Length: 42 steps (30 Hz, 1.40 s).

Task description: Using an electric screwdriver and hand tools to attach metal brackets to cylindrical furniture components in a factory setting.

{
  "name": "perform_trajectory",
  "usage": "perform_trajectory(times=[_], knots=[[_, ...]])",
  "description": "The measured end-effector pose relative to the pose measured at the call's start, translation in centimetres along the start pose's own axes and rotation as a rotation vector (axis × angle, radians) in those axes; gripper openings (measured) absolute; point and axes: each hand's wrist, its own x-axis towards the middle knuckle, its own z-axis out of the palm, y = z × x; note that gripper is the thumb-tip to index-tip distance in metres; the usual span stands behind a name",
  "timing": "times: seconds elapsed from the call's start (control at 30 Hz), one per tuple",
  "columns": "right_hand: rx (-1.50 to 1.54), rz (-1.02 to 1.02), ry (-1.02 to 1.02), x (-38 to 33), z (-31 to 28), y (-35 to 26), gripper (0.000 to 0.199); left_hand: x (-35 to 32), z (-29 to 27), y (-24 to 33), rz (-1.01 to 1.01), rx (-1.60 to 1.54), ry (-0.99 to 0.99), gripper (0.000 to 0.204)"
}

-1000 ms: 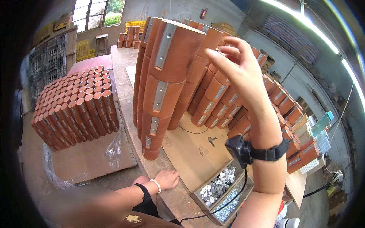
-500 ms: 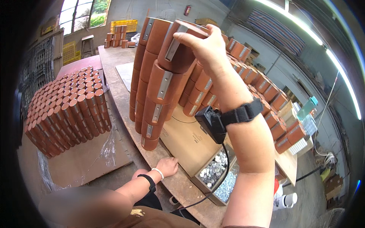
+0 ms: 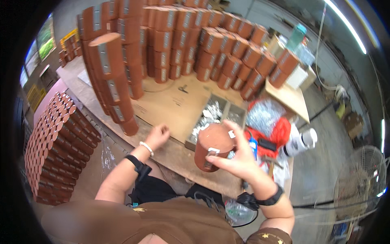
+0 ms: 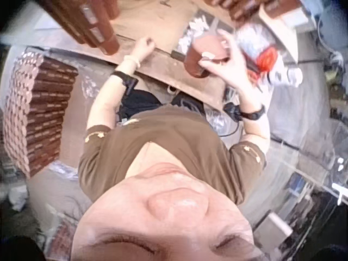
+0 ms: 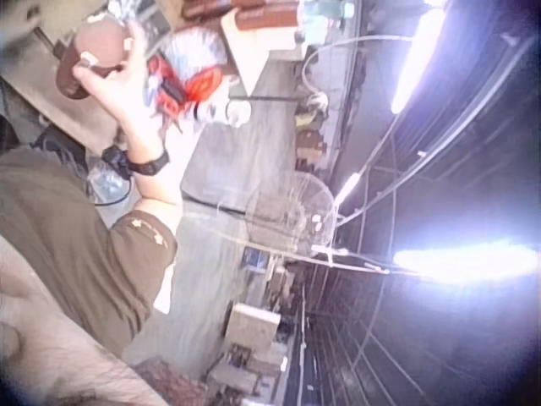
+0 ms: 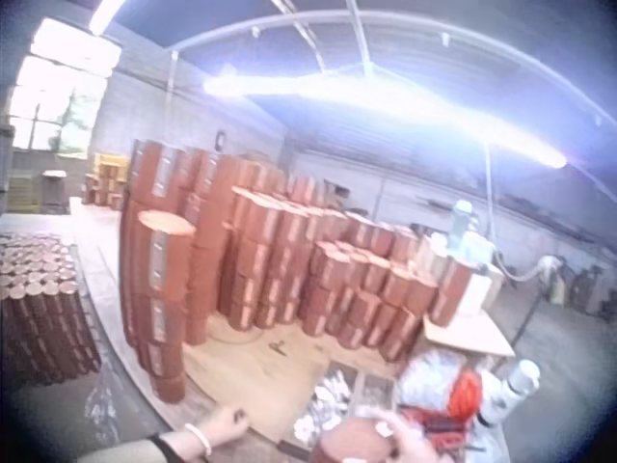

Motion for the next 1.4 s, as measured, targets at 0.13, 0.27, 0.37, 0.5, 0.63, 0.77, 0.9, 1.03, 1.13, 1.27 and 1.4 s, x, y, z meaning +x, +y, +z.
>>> perform_trajectory(times=[0.13, 0.27, 0.37, 0.5, 0.63, 0.77, 0.9, 1.03, 1.13, 1.27, 1.4], knots=[[-0.151, 0.116, 0.022, -4.3, 2.9, 8.6, 0.079, 2.4, 0.0, 6.2, 0.332, -0.136, -0.005, 0.009], [-0.153, -0.069, -0.016, -6.1, 4.6, 12.0, 0.078, 2.9, 2.0, 11.7, 0.495, -0.09, -0.156, 0.009], [-0.078, 0.021, -0.004, -6.5, 4.7, 12.4, 0.08, 3.2, 4.6, 14.0, 0.677, 0.082, -0.373, 0.013], [-0.201, -0.024, -0.09, -7.3, 3.5, 12.2, 0.084, 3.6, 8.2, 15.0, 0.683, 0.322, -0.57, 0.018], [-0.079, 0.047, -0.143, -8.5, 0.9, 12.2, 0.082, 4.0, 11.3, 14.7, 0.844, 0.634, -0.608, 0.017], [-0.395, 0.212, 0.049, -9.4, -2.7, 13.4, 0.046, 3.7, 13.3, 14.2, 0.881, 0.784, -0.578, 0.014], [-0.922, 0.302, 0.196, -9.4, -3.6, 15.6, 0.043, 3.8, 13.9, 14.3, 0.841, 0.74, -0.632, 0.01], [-1.068, 0.369, 0.245, -8.5, -3.8, 16.7, 0.058, 3.9, 14.0, 14.3, 0.841, 0.773, -0.635, 0.009], [-1.04, 0.638, 0.243, -7.0, -5.4, 16.9, 0.059, 3.7, 13.8, 14.1, 0.875, 0.688, -0.542, 0.008], [-0.955, 0.881, 0.161, -5.5, -6.6, 18.1, 0.061, 3.5, 13.1, 14.2, 0.917, 0.434, -0.439, 0.006], [-0.862, 0.837, 0.236, -5.6, -7.2, 19.9, 0.061, 3.3, 11.8, 15.1, 0.78, 0.308, -0.468, 0.006]])
